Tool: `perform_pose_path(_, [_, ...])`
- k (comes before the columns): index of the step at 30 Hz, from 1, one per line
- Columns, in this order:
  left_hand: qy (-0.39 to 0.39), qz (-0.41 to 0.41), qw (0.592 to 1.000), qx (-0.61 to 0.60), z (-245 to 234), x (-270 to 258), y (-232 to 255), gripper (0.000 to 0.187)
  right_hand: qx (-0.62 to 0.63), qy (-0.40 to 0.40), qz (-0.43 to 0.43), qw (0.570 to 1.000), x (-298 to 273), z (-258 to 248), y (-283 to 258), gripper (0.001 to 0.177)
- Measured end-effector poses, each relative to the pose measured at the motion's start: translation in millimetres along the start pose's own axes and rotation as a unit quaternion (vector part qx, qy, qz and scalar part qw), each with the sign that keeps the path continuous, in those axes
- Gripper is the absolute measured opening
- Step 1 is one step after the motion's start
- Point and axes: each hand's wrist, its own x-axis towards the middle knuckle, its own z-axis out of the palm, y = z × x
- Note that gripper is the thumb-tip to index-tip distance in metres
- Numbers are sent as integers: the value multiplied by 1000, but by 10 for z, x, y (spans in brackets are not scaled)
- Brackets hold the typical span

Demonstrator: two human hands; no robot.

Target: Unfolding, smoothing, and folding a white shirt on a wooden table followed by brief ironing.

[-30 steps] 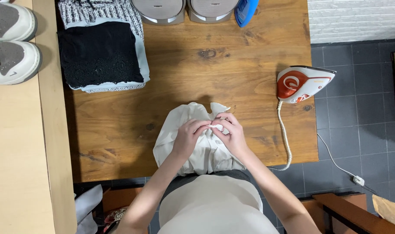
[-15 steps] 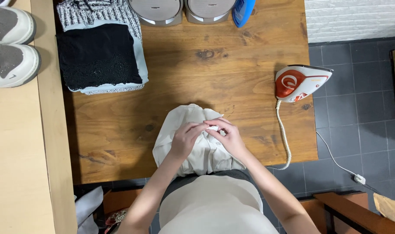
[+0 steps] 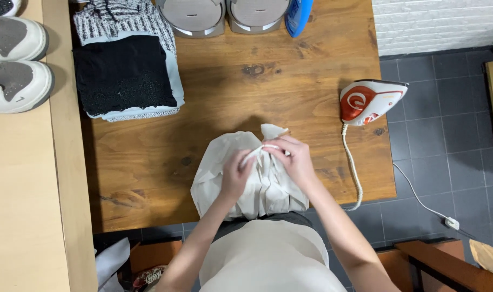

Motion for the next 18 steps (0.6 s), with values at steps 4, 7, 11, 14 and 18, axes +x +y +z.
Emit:
perform_pose_path(4, [-44, -62, 995, 61, -346, 184, 393, 33, -27, 16, -32, 999, 81, -218, 262, 6])
perform_pose_path(7, [-167, -133, 962, 169, -471, 193, 481, 51, -160, 34, -92, 982, 185, -458, 222, 7])
perform_pose_path(11, [-305, -246, 910, 138, -318, 150, 731, 97, -79, 39, -106, 990, 268, -353, -156, 9])
perform_pose_path(14, [-313, -288, 902, 73, -96, 79, 940, 111, -51, 53, -134, 988, 325, -236, -446, 9])
perform_pose_path(18, [-221, -291, 930, 39, 231, -456, -100, 64, -97, 147, -198, 964, 562, -692, -696, 12])
